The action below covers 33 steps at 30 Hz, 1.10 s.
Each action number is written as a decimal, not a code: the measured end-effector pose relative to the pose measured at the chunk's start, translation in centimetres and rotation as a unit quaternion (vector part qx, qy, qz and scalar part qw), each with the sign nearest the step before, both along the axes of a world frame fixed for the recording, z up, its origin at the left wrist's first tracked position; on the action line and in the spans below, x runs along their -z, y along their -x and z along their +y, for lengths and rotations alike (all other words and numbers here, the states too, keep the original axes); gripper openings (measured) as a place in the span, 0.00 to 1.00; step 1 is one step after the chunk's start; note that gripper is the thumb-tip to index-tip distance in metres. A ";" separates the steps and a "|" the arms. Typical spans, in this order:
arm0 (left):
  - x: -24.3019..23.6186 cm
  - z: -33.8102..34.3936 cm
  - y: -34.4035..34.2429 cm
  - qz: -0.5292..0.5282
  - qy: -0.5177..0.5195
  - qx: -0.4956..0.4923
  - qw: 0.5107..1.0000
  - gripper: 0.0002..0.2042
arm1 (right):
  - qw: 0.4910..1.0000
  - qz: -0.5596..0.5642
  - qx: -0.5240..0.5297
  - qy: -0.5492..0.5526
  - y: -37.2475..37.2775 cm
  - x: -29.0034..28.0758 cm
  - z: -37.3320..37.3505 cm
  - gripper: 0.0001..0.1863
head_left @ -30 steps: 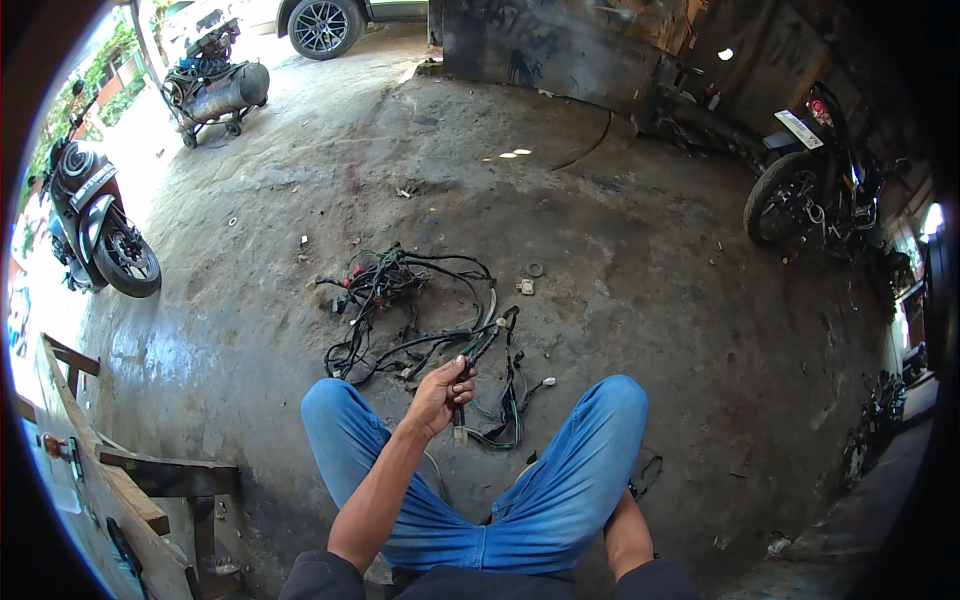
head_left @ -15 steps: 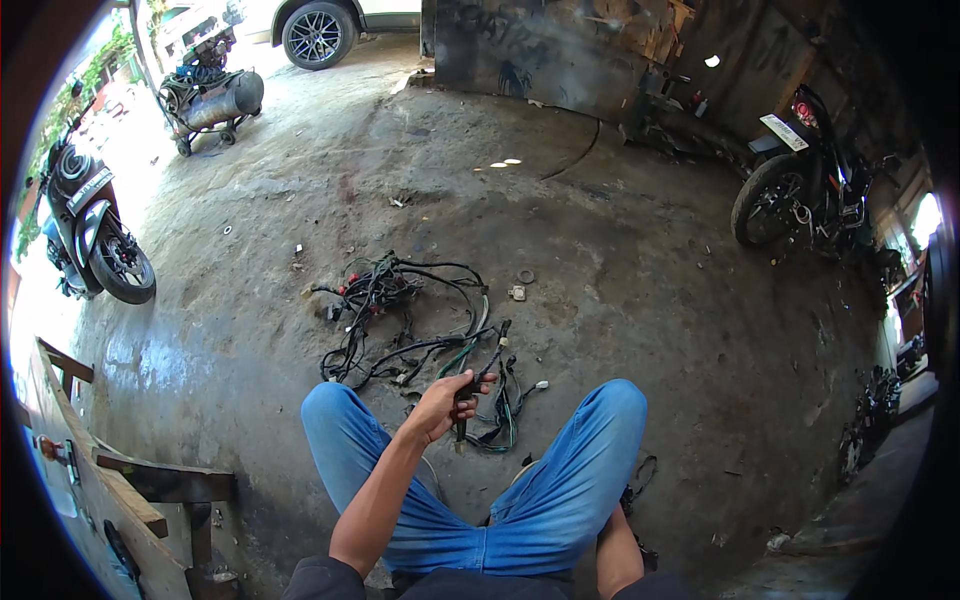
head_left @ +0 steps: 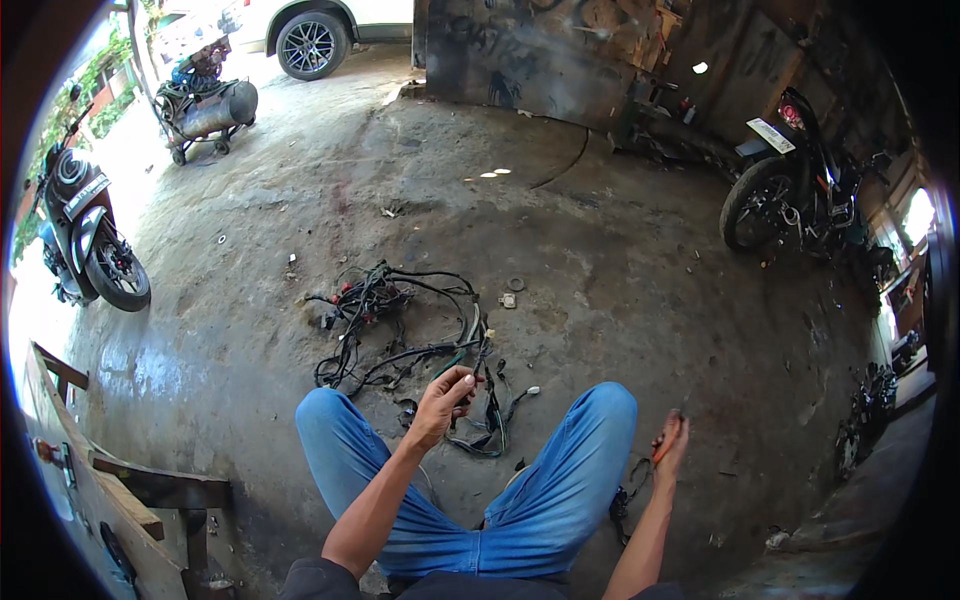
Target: Repairing and organizing a motorcycle wiring harness using scissors.
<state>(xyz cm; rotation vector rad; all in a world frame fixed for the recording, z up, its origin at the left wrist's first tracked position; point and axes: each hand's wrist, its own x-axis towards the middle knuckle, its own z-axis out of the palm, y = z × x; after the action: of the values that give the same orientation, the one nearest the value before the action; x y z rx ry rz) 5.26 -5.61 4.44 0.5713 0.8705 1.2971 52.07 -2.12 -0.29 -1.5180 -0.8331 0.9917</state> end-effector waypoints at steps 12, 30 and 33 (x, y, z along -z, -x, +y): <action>-1.4 -1.3 -2.6 0.140 -0.074 -0.058 0.986 0.10 | 0.832 0.414 -0.369 -0.021 18.3 -15.2 -6.3 0.35; -5.9 -2.3 -2.9 0.192 -0.169 -0.008 0.967 0.24 | 0.848 0.250 -0.450 0.124 26.0 -15.1 -9.7 0.25; -6.8 -2.5 -3.2 0.194 -0.168 0.011 0.966 0.24 | 0.850 0.253 -0.442 0.137 26.1 -15.1 -10.0 0.24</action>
<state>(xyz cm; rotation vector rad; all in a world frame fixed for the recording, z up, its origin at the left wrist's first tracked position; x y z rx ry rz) 8.48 -8.11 11.28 1.1282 0.9633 1.3427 25.99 -12.13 14.78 -0.9575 -1.0384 2.1586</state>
